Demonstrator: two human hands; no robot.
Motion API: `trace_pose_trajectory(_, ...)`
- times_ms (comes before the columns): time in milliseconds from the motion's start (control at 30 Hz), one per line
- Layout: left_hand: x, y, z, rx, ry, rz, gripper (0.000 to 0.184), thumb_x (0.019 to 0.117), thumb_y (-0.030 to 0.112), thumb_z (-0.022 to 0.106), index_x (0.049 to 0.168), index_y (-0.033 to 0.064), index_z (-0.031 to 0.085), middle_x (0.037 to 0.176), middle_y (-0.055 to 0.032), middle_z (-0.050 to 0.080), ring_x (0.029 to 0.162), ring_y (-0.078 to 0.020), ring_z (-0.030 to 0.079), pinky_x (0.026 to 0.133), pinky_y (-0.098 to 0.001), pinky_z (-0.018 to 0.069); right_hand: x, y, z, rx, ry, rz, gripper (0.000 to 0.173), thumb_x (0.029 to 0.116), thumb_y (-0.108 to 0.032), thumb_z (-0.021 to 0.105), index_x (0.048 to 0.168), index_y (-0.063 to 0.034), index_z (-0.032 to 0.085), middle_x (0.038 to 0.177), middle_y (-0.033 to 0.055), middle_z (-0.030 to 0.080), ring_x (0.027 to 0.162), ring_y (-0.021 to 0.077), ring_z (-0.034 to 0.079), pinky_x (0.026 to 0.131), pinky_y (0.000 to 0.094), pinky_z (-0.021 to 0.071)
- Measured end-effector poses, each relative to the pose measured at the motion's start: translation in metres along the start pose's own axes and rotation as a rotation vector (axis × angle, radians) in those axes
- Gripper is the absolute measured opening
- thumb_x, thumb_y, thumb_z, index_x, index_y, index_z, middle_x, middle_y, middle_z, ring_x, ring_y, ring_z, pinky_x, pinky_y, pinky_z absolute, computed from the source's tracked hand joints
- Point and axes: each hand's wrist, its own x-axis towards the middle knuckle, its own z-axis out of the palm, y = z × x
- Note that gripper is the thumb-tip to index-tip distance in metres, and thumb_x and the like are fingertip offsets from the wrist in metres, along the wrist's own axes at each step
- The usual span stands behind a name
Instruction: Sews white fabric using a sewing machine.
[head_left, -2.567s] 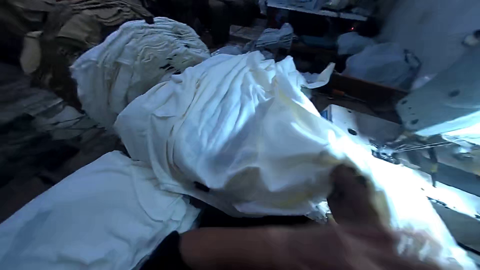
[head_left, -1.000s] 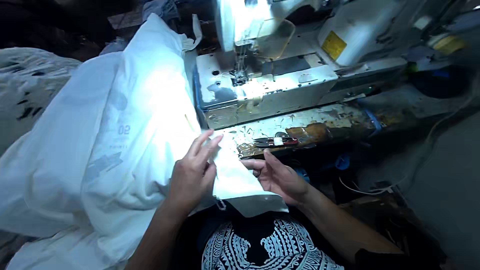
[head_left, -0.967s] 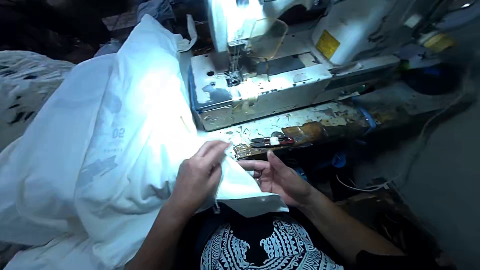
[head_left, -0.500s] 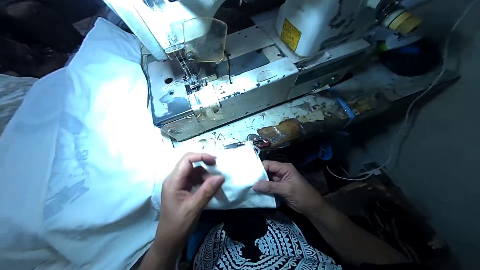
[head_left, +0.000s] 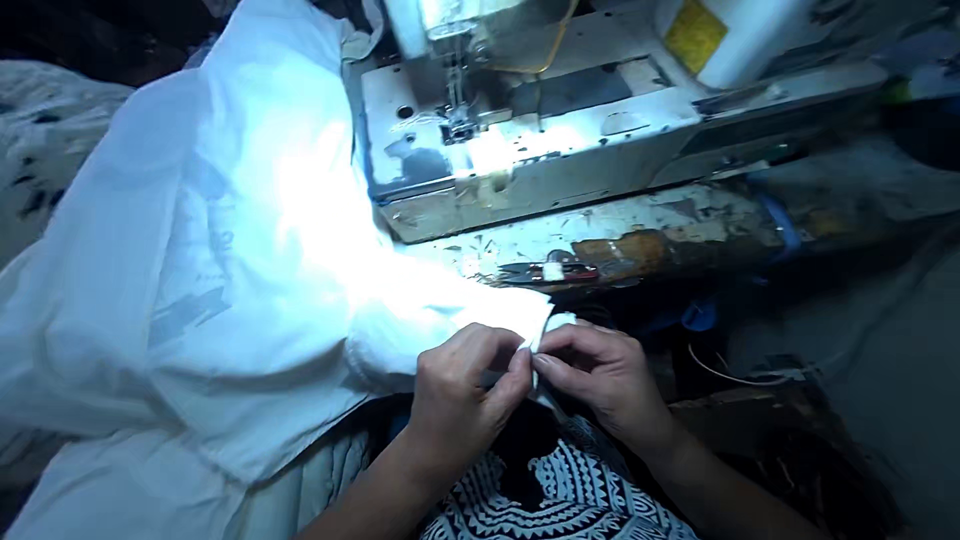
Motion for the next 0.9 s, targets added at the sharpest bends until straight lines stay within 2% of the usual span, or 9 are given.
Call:
trace_pose_trajectory(200, -0.025, 0.003, -0.009, -0.387, -0.078, -0.362, 0.015, 0.0974, 0.001, 0.057, 0.091, -0.0091, 0.067, 0.076, -0.0088, 0.068, 0.067, -0.0060, 0.067, 0.065, -0.0212, 0.0583, -0.007, 0.015, -0.002, -0.257, 0.000, -0.097, 0.022, 0.0946, -0.024, 0.068, 0.114, -0.0259, 0.058, 0.106, -0.0214, 0.063, 0.096, -0.0102, 0.061, 0.085, 0.0097, 0.0522)
trace_pose_trajectory(300, -0.011, 0.015, -0.027, -0.680, -0.013, -0.620, 0.018, 0.1034, 0.001, 0.049, 0.100, -0.0083, 0.064, 0.087, -0.0058, 0.069, 0.082, -0.0072, 0.070, 0.081, -0.0273, 0.0601, -0.021, 0.037, 0.004, -0.491, -0.026, -0.091, 0.046, 0.0916, -0.019, 0.071, 0.126, -0.0011, 0.046, 0.113, 0.0011, 0.066, 0.104, -0.0071, 0.063, 0.092, 0.0118, 0.0513)
trace_pose_trajectory(367, 0.001, 0.024, -0.045, -0.998, 0.109, -0.663, 0.021, 0.1035, 0.000, 0.042, 0.095, 0.0044, 0.061, 0.087, 0.0017, 0.069, 0.087, -0.0042, 0.069, 0.086, -0.0251, 0.0558, -0.025, 0.047, 0.007, -0.609, 0.000, -0.023, 0.048, 0.0893, -0.011, 0.065, 0.123, 0.0171, 0.046, 0.101, 0.0164, 0.065, 0.088, -0.0025, 0.062, 0.080, 0.0134, 0.0498)
trace_pose_trajectory(400, 0.000, 0.022, -0.053, -1.154, 0.125, -0.630, 0.024, 0.1032, 0.003, 0.041, 0.093, 0.0115, 0.061, 0.085, 0.0046, 0.069, 0.086, -0.0018, 0.068, 0.084, -0.0214, 0.0542, -0.025, 0.049, 0.006, -0.540, 0.015, 0.043, 0.045, 0.0875, -0.008, 0.063, 0.123, 0.0142, 0.046, 0.098, 0.0075, 0.061, 0.083, -0.0076, 0.058, 0.076, 0.0101, 0.0491)
trace_pose_trajectory(467, -0.017, 0.009, -0.064, -1.376, 0.078, -0.569, 0.024, 0.1022, 0.008, 0.046, 0.093, 0.0167, 0.066, 0.088, 0.0048, 0.071, 0.087, -0.0021, 0.068, 0.084, -0.0211, 0.0550, -0.017, 0.039, 0.001, -0.187, 0.021, 0.171, 0.031, 0.0878, -0.004, 0.062, 0.116, -0.0119, 0.053, 0.098, -0.0147, 0.065, 0.083, -0.0100, 0.063, 0.075, 0.0101, 0.0549)
trace_pose_trajectory(533, -0.041, -0.002, -0.078, -1.301, 0.059, -0.624, 0.020, 0.0979, 0.014, 0.054, 0.089, 0.0191, 0.071, 0.085, 0.0070, 0.072, 0.081, 0.0006, 0.068, 0.076, -0.0188, 0.0556, -0.007, 0.021, -0.004, 0.285, -0.040, 0.387, 0.012, 0.0975, -0.020, 0.066, 0.103, -0.0257, 0.075, 0.090, -0.0134, 0.074, 0.075, -0.0055, 0.067, 0.067, 0.0118, 0.0557)
trace_pose_trajectory(633, -0.068, -0.019, -0.096, -0.934, 0.139, -0.713, 0.011, 0.0958, 0.017, 0.063, 0.096, 0.0160, 0.073, 0.083, 0.0063, 0.072, 0.075, -0.0003, 0.067, 0.071, -0.0189, 0.0568, 0.007, -0.002, -0.006, 0.730, -0.209, 0.608, 0.033, 0.0976, -0.048, 0.061, 0.103, -0.0229, 0.080, 0.091, -0.0064, 0.077, 0.071, -0.0007, 0.069, 0.059, 0.0162, 0.0564)
trace_pose_trajectory(767, -0.077, -0.024, -0.105, -0.616, 0.237, -0.573, 0.016, 0.0925, 0.024, 0.073, 0.108, 0.0206, 0.075, 0.088, 0.0096, 0.072, 0.078, 0.0014, 0.067, 0.073, -0.0164, 0.0562, 0.024, -0.001, 0.002, 0.640, -0.273, 0.646, 0.006, 0.0952, -0.030, 0.071, 0.093, -0.0240, 0.072, 0.073, -0.0096, 0.066, 0.054, -0.0063, 0.054, 0.047, 0.0105, 0.0431)
trace_pose_trajectory(900, -0.080, -0.020, -0.111, -0.488, 0.198, -0.407, 0.010, 0.0947, 0.027, 0.071, 0.103, 0.0252, 0.078, 0.095, 0.0130, 0.072, 0.086, 0.0043, 0.065, 0.076, -0.0115, 0.0537, 0.025, -0.010, 0.001, 0.389, -0.316, 0.247, 0.026, 0.0920, -0.013, 0.074, 0.117, -0.0207, 0.071, 0.104, -0.0075, 0.073, 0.082, -0.0036, 0.067, 0.069, 0.0121, 0.0557)
